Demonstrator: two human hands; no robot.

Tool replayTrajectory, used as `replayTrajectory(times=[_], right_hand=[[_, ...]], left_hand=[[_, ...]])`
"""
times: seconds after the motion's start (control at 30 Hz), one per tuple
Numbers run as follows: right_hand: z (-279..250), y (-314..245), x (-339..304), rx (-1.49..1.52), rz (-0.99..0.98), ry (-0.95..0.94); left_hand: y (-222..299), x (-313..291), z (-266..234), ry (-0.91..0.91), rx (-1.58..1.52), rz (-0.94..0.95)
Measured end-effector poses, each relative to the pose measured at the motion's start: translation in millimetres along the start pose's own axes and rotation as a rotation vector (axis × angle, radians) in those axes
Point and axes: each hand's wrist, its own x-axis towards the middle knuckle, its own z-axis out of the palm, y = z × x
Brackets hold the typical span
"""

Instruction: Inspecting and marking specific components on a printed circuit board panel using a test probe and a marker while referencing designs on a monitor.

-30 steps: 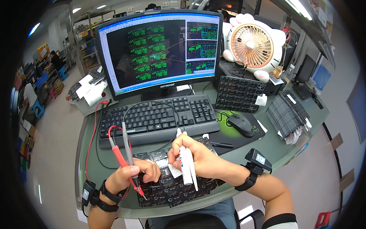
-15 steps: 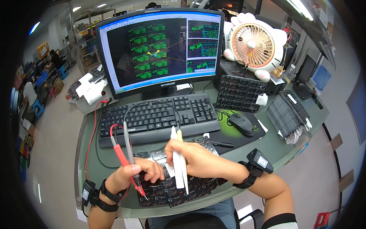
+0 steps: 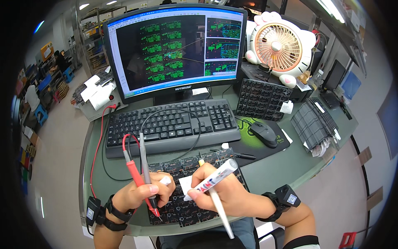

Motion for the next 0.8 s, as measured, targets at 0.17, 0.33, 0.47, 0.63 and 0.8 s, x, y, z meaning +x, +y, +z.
replayTrajectory(times=[0.17,0.33,0.47,0.63,0.8], right_hand=[[6,8,8,-0.277,-0.188,-0.067],[9,2,7,-0.319,-0.168,-0.114],[3,0,7,-0.396,-0.164,-0.047],[5,3,5,-0.382,-0.178,-0.095],[-11,-7,9,-0.023,0.11,-0.048]], left_hand=[[-1,0,-1,-0.022,0.03,-0.022],[0,-2,-1,-0.025,0.042,0.047],[-1,0,0,-0.016,0.041,0.064],[1,1,-1,-0.022,0.069,0.077],[-1,2,-2,-0.031,0.023,0.057]])
